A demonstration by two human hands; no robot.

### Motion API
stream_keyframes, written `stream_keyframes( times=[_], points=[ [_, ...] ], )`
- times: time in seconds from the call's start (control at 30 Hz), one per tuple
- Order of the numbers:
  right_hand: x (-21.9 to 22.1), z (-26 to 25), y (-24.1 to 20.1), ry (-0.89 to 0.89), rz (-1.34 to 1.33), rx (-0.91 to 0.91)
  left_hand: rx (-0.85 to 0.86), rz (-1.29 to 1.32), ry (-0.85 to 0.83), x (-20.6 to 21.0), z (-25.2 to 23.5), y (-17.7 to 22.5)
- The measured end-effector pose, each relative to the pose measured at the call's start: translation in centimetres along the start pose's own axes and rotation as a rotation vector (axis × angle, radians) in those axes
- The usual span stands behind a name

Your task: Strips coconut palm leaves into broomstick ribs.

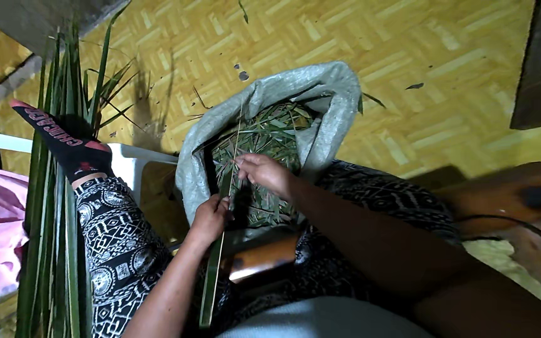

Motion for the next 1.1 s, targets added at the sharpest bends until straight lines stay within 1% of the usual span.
stream_keyframes(
  times=[0.07,0.13,0.23,0.33,0.57,0.67,0.73,0.8,0.9,1.1],
  points=[
    [0.3,0.2,-0.4,-0.018,0.262,-0.106,-0.008,-0.045,0.036,-0.2,-0.2,0.0],
    [1.3,1.1,-0.6,-0.043,0.427,-0.215,-0.015,-0.101,0.078,-0.4,-0.6,-0.2],
    [2.7,2.5,-0.8,-0.122,0.497,-0.293,-0.018,-0.214,0.118,-0.3,-1.3,-0.5],
    [3.3,3.2,-0.9,-0.193,0.518,-0.285,-0.005,-0.303,0.139,-0.3,-1.3,-0.1],
    [3.8,2.8,-0.6,-0.147,0.661,-0.239,-0.035,-0.456,0.152,0.5,-1.4,0.1],
    [3.8,2.7,-0.4,-0.114,0.723,-0.248,-0.091,-0.522,0.098,0.8,-1.0,0.9],
    [3.9,2.6,-0.2,-0.066,0.759,-0.277,-0.091,-0.538,0.107,0.7,-0.9,1.0],
    [3.9,2.4,0.0,-0.045,0.791,-0.274,-0.072,-0.547,0.129,0.7,-0.8,0.9],
    [3.8,2.2,0.0,-0.023,0.812,-0.27,-0.086,-0.559,0.116,0.6,-0.3,1.6],
    [2.9,1.4,0.3,0.133,0.842,-0.346,-0.07,-0.577,0.116,0.5,0.3,2.3]
  ],
)
Point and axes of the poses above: each hand's wrist, its own z-axis away from the middle knuckle, its own x-axis out of the palm, y = z × x, the point moved 6 cm from there along -z, towards the middle knuckle, and after that the axes turned 3 degrees about y, right-handed, at the moved point
